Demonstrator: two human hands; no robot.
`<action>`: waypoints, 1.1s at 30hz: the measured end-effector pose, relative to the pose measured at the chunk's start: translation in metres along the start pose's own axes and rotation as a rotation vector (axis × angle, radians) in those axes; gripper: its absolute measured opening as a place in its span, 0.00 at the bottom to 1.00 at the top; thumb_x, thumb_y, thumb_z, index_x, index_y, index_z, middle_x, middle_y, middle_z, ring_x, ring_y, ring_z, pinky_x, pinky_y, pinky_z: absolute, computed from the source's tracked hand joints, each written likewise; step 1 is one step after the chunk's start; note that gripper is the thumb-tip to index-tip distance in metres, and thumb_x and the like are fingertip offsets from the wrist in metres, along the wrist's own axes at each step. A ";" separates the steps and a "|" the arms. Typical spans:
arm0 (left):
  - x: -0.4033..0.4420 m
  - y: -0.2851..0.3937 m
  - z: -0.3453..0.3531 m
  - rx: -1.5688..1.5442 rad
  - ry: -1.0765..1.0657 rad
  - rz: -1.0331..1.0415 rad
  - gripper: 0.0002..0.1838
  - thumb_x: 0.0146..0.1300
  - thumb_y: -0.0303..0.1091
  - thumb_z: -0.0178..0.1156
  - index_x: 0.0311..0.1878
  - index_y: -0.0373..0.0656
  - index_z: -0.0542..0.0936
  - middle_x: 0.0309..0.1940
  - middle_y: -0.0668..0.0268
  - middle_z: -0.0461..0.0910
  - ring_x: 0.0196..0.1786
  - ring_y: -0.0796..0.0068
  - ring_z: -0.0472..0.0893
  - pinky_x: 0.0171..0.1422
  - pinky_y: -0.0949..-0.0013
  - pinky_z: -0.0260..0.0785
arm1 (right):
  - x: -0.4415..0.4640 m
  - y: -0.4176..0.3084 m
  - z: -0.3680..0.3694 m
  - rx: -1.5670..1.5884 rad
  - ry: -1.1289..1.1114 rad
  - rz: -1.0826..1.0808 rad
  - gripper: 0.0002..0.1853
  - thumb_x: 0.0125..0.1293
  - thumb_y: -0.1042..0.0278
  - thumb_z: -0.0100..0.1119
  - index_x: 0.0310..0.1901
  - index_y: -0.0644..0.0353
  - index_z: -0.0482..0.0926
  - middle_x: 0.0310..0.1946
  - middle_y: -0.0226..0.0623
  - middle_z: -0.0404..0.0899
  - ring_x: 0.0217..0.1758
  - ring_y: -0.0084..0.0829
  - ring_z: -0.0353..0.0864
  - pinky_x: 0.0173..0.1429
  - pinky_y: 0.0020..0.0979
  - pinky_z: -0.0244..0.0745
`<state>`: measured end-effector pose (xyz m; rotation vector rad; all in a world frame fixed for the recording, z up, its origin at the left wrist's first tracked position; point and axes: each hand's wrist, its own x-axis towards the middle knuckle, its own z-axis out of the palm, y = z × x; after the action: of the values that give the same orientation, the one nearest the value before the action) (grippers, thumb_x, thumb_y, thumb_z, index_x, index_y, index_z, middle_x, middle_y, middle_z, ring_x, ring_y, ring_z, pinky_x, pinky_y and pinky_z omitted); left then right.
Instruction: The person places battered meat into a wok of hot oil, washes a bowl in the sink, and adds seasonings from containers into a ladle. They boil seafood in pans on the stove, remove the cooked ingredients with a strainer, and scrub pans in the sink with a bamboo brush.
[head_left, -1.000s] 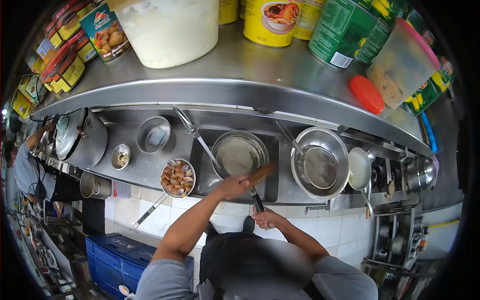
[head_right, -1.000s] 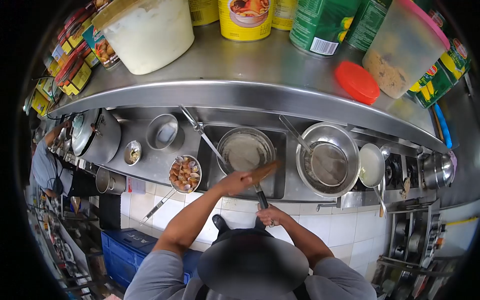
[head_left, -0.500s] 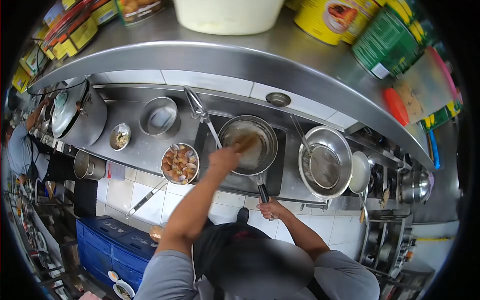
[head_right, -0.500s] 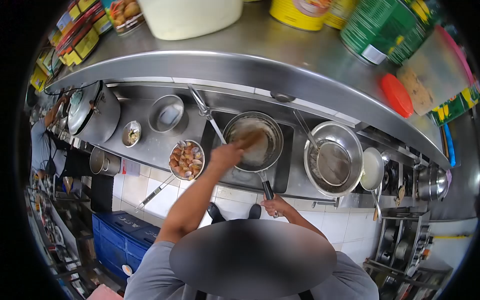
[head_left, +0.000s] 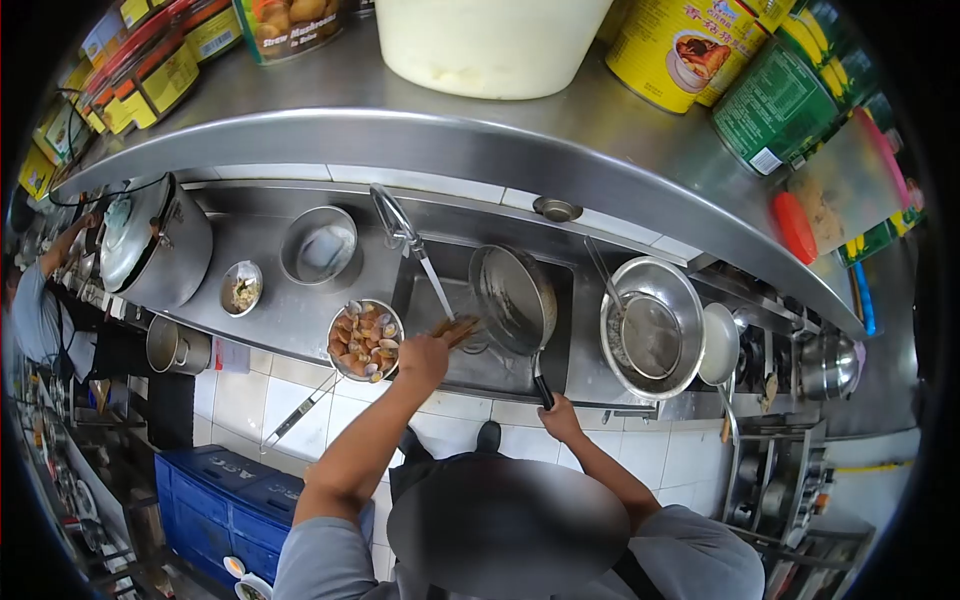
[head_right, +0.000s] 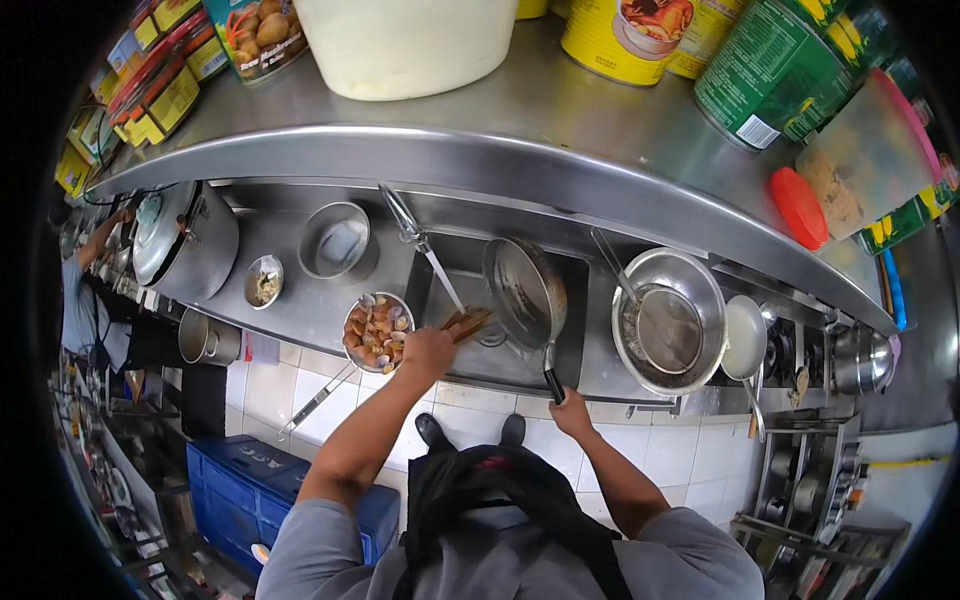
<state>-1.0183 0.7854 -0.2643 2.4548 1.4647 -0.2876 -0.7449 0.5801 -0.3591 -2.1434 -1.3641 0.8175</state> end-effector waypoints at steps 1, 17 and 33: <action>-0.012 0.015 -0.015 -0.038 0.001 0.010 0.21 0.66 0.40 0.54 0.63 0.62 0.75 0.38 0.59 0.85 0.40 0.61 0.87 0.39 0.58 0.78 | 0.001 -0.001 0.004 0.001 0.001 0.006 0.14 0.54 0.68 0.63 0.39 0.68 0.76 0.28 0.55 0.79 0.36 0.54 0.80 0.44 0.44 0.75; 0.021 0.054 -0.003 -0.146 0.026 0.230 0.16 0.65 0.36 0.53 0.55 0.59 0.79 0.38 0.60 0.86 0.43 0.63 0.86 0.40 0.61 0.79 | -0.010 -0.045 -0.013 1.088 -0.760 0.654 0.13 0.64 0.74 0.62 0.33 0.51 0.65 0.13 0.22 0.59 0.09 0.15 0.54 0.12 0.22 0.47; 0.014 0.046 -0.032 -0.647 -0.156 0.379 0.25 0.66 0.49 0.55 0.64 0.53 0.76 0.51 0.51 0.82 0.54 0.46 0.80 0.63 0.55 0.70 | 0.008 0.002 -0.024 0.473 -0.342 0.325 0.12 0.62 0.72 0.61 0.43 0.63 0.69 0.14 0.32 0.68 0.11 0.24 0.68 0.15 0.31 0.63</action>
<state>-0.9704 0.7866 -0.2326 2.0511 0.8245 0.0684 -0.7247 0.5847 -0.3448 -1.9192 -0.8479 1.5214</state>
